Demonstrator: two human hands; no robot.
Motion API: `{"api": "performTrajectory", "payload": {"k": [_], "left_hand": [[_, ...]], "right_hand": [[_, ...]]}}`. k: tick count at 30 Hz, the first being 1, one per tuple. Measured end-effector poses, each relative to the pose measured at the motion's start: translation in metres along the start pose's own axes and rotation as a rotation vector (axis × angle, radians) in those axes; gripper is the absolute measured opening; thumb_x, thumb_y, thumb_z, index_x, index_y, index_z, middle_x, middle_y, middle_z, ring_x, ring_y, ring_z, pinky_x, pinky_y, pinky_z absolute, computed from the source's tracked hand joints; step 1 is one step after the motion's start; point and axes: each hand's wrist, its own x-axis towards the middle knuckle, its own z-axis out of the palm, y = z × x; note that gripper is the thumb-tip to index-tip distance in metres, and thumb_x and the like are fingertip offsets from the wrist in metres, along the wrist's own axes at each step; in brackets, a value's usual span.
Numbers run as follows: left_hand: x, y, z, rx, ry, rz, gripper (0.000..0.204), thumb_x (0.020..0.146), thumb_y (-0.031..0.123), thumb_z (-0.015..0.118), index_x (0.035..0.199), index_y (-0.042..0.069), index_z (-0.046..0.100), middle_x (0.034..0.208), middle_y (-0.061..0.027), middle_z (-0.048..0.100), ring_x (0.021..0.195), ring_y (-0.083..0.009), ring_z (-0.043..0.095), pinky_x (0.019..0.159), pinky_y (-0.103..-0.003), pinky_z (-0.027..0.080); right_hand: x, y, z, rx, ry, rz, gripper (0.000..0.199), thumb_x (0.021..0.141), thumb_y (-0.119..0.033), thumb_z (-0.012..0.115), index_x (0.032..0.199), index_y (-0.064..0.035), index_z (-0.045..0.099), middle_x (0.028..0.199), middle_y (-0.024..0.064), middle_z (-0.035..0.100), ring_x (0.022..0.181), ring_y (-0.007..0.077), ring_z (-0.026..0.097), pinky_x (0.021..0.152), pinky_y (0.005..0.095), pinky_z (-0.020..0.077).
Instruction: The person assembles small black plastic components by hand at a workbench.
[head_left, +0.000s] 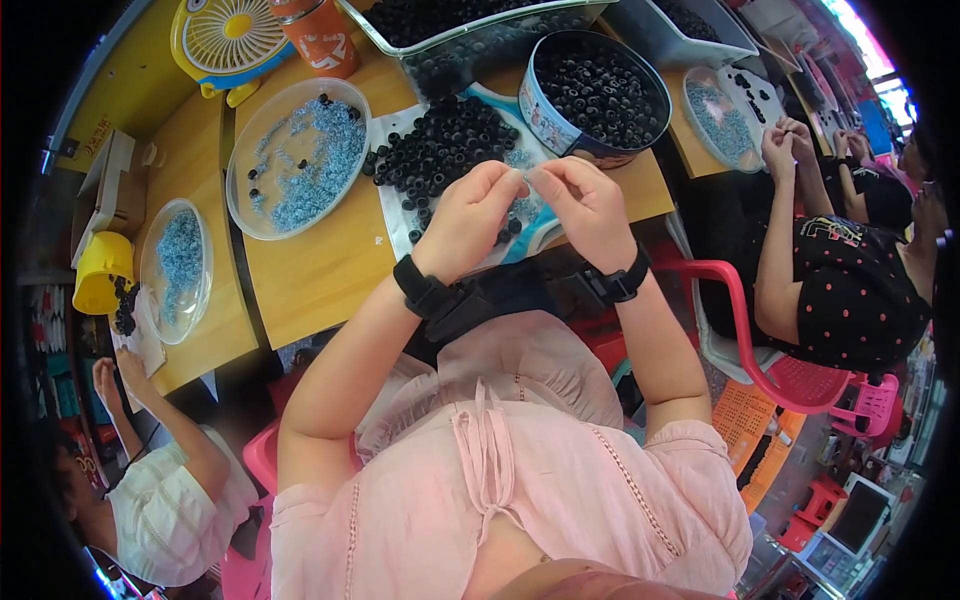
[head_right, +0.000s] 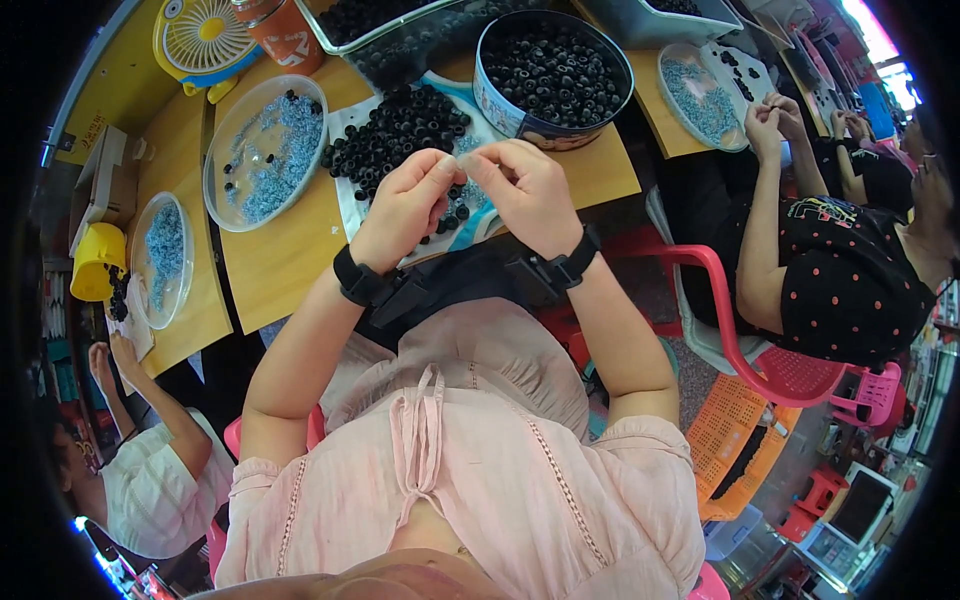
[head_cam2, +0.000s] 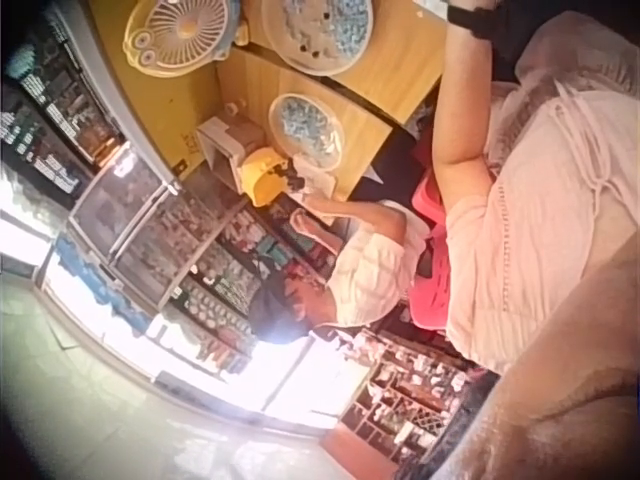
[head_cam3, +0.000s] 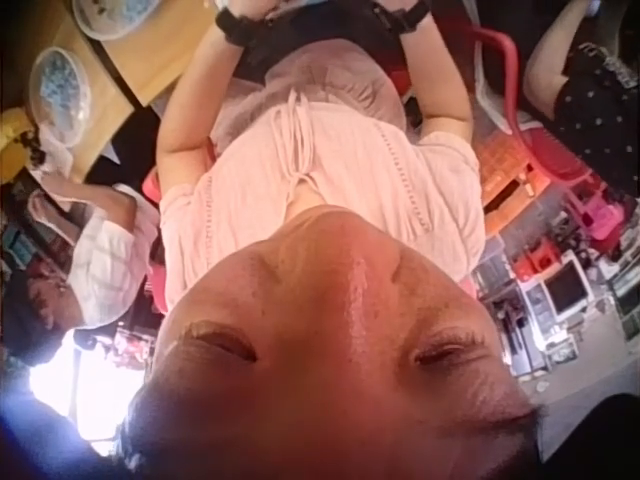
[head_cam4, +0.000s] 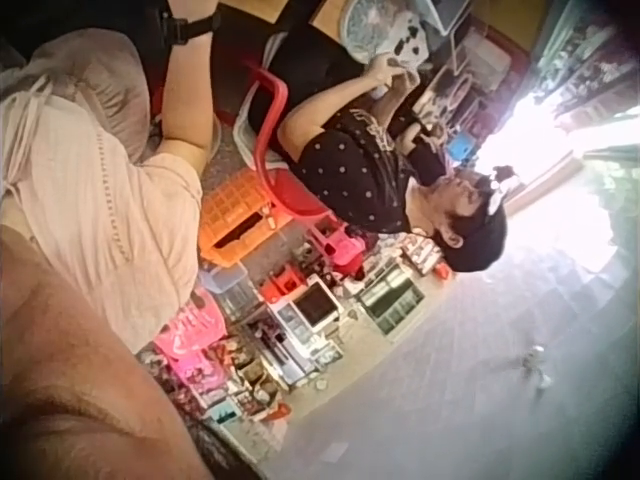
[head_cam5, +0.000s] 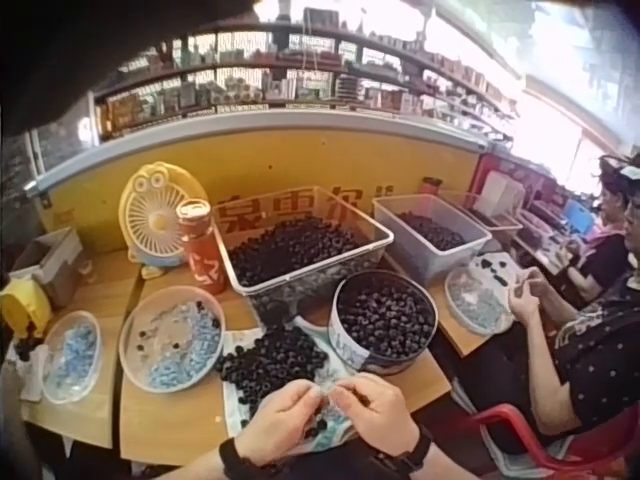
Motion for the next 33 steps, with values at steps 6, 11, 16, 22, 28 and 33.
{"api": "performTrajectory", "payload": {"k": [6, 11, 16, 22, 28, 33], "left_hand": [[-0.001, -0.004, 0.000, 0.178, 0.076, 0.148, 0.032, 0.101, 0.029, 0.052, 0.097, -0.001, 0.062, 0.085, -0.0106, 0.063, 0.072, -0.0167, 0.057, 0.068, -0.031, 0.047], [-0.013, 0.010, 0.003, -0.127, -0.025, -0.018, 0.026, 0.102, 0.029, 0.052, 0.090, 0.006, 0.056, 0.076, -0.0002, 0.051, 0.060, -0.0082, 0.045, 0.052, -0.024, 0.034], [-0.018, 0.017, -0.003, -0.491, -0.210, -0.230, 0.023, 0.103, 0.028, 0.050, 0.086, 0.012, 0.050, 0.073, 0.0049, 0.041, 0.054, -0.0037, 0.036, 0.044, -0.020, 0.022], [-0.014, 0.008, 0.002, -0.086, -0.038, 0.005, 0.022, 0.103, 0.025, 0.049, 0.089, 0.009, 0.052, 0.074, 0.0006, 0.045, 0.057, -0.0098, 0.042, 0.047, -0.024, 0.031], [-0.016, 0.009, 0.003, 0.663, 0.105, 0.569, 0.018, 0.101, 0.017, 0.051, 0.095, 0.000, 0.054, 0.085, -0.0152, 0.053, 0.082, -0.0343, 0.055, 0.071, -0.040, 0.046], [-0.016, 0.005, -0.001, 0.713, 0.094, 0.619, 0.017, 0.100, 0.016, 0.051, 0.096, -0.001, 0.055, 0.086, -0.0157, 0.054, 0.085, -0.0355, 0.056, 0.073, -0.040, 0.047]], "right_hand": [[-0.006, -0.007, 0.017, 0.439, 0.046, 0.242, 0.015, 0.093, -0.012, 0.068, 0.092, 0.0033, 0.069, 0.083, 0.0051, 0.068, 0.074, 0.0091, 0.061, 0.066, 0.0224, 0.0475], [-0.008, 0.000, 0.019, 0.181, 0.150, -0.145, 0.009, 0.090, -0.007, 0.070, 0.090, 0.0016, 0.069, 0.082, 0.0066, 0.067, 0.072, 0.0146, 0.061, 0.065, 0.0251, 0.0477], [-0.008, -0.005, 0.012, 0.178, 0.124, -0.233, 0.008, 0.089, -0.006, 0.071, 0.090, 0.0008, 0.069, 0.081, 0.0068, 0.065, 0.072, 0.0156, 0.061, 0.064, 0.0262, 0.0470], [-0.012, -0.004, 0.008, 0.424, -0.078, 0.252, 0.033, 0.101, -0.028, 0.057, 0.083, -0.0017, 0.064, 0.074, -0.0016, 0.056, 0.063, 0.0072, 0.050, 0.056, 0.0215, 0.0396], [-0.005, -0.014, 0.006, 0.774, -0.296, 0.601, 0.044, 0.107, -0.040, 0.042, 0.075, -0.0112, 0.053, 0.067, -0.0069, 0.044, 0.054, 0.0030, 0.034, 0.049, 0.0188, 0.0261], [-0.003, -0.017, 0.006, 0.817, -0.313, 0.645, 0.032, 0.106, -0.034, 0.045, 0.086, -0.0120, 0.056, 0.071, -0.0076, 0.042, 0.059, 0.0026, 0.036, 0.050, 0.0185, 0.0243]]}}
